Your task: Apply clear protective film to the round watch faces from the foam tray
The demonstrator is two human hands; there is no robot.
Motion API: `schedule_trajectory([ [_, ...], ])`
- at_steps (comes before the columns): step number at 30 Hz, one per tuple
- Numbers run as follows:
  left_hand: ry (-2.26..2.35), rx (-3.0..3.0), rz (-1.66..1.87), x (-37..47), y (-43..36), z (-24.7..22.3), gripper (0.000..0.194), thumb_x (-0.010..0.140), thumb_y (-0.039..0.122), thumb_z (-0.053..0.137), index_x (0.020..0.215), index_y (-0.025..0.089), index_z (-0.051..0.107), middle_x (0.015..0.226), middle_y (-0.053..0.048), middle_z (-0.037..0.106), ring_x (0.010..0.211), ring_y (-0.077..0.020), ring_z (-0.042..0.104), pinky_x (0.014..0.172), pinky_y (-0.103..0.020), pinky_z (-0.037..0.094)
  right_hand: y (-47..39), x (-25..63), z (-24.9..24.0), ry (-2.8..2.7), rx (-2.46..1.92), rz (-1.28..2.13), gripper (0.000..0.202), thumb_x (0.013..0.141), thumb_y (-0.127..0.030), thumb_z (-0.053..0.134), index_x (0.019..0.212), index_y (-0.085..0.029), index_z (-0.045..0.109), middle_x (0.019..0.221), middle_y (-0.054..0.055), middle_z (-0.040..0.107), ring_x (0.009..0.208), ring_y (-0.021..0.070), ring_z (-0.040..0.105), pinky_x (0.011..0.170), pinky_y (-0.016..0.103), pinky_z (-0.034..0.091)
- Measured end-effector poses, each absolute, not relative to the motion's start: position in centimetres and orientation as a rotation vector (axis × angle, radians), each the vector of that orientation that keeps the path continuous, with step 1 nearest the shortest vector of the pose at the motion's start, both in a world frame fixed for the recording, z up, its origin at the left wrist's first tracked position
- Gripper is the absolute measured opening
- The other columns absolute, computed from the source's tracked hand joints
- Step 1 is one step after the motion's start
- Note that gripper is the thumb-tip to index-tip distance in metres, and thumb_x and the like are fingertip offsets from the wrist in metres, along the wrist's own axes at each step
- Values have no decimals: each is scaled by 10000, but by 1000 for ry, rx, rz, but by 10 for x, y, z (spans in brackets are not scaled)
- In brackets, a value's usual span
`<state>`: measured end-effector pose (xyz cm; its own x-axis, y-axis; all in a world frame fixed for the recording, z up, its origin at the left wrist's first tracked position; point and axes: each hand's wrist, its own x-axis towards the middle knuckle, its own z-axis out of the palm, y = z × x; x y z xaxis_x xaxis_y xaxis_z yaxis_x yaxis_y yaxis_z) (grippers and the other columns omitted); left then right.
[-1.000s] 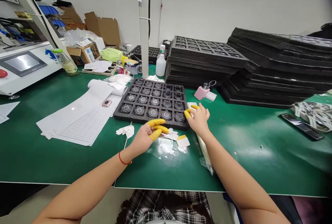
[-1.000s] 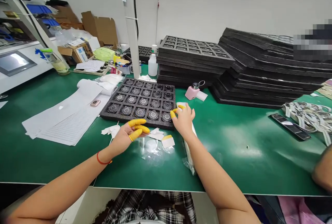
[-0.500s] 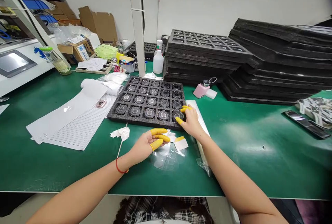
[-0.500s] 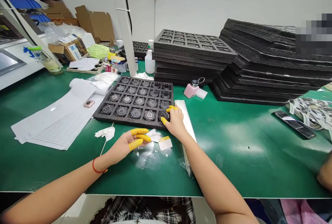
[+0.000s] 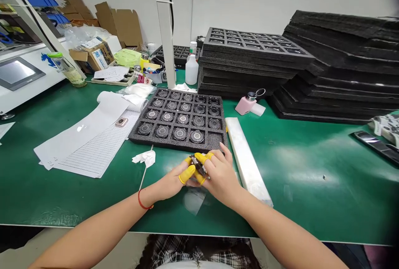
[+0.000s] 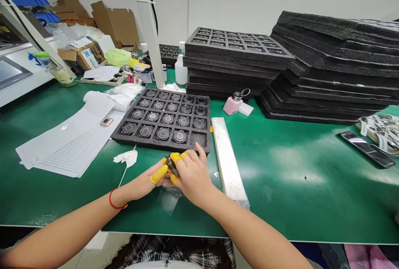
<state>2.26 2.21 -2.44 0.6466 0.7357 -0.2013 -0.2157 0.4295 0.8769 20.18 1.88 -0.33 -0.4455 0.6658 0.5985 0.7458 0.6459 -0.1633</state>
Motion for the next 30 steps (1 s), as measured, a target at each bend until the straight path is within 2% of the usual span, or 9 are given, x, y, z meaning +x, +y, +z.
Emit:
schedule_trajectory([
  [4,589,894,632,21,24,-31,425,907,460,520,1284,266,502,1180,-61,607,1053,-193,589,932,-347,478,21,203,-6,-2278,-1013,-50,237,883,-404,537,912,-174,583,779,52,588,861,228,522,1031,536,314],
  [6,556,879,654,18,26,-31,444,899,434,541,1314,297,462,1237,-54,578,1070,-194,583,911,-333,486,23,206,-6,-2298,-976,43,281,903,-415,504,990,-161,586,852,78,591,898,235,520,1017,551,341],
  [10,555,887,686,15,27,-24,630,842,341,636,1374,365,298,1331,-54,481,1014,-182,601,830,-310,512,23,208,-8,-2290,-931,139,213,930,-208,430,1076,-152,573,943,97,580,899,208,515,951,503,420],
  [12,610,945,672,15,26,-19,719,811,272,679,1376,350,242,1289,-66,483,997,-172,600,847,-311,507,22,208,-9,-2262,-882,149,175,894,-131,457,1010,-158,585,897,84,585,838,196,508,794,402,476],
  [15,707,1085,615,17,21,-12,676,799,201,687,1325,298,274,1204,-64,507,1026,-164,577,893,-306,485,19,206,-9,-2252,-793,117,162,859,-78,472,942,-160,583,809,65,590,741,180,490,612,303,425],
  [21,723,1185,569,20,12,-9,639,799,238,689,1291,284,283,1158,-66,547,970,-165,603,815,-294,510,12,200,-5,-2239,-722,114,307,869,-51,446,1149,-156,517,992,92,634,837,192,579,705,303,464],
  [30,667,1157,487,22,15,-9,585,801,199,677,1247,244,302,1099,-52,563,958,-155,597,796,-272,495,8,197,-4,-2221,-693,162,387,871,-45,403,1241,-138,471,926,94,619,823,184,570,688,275,519],
])
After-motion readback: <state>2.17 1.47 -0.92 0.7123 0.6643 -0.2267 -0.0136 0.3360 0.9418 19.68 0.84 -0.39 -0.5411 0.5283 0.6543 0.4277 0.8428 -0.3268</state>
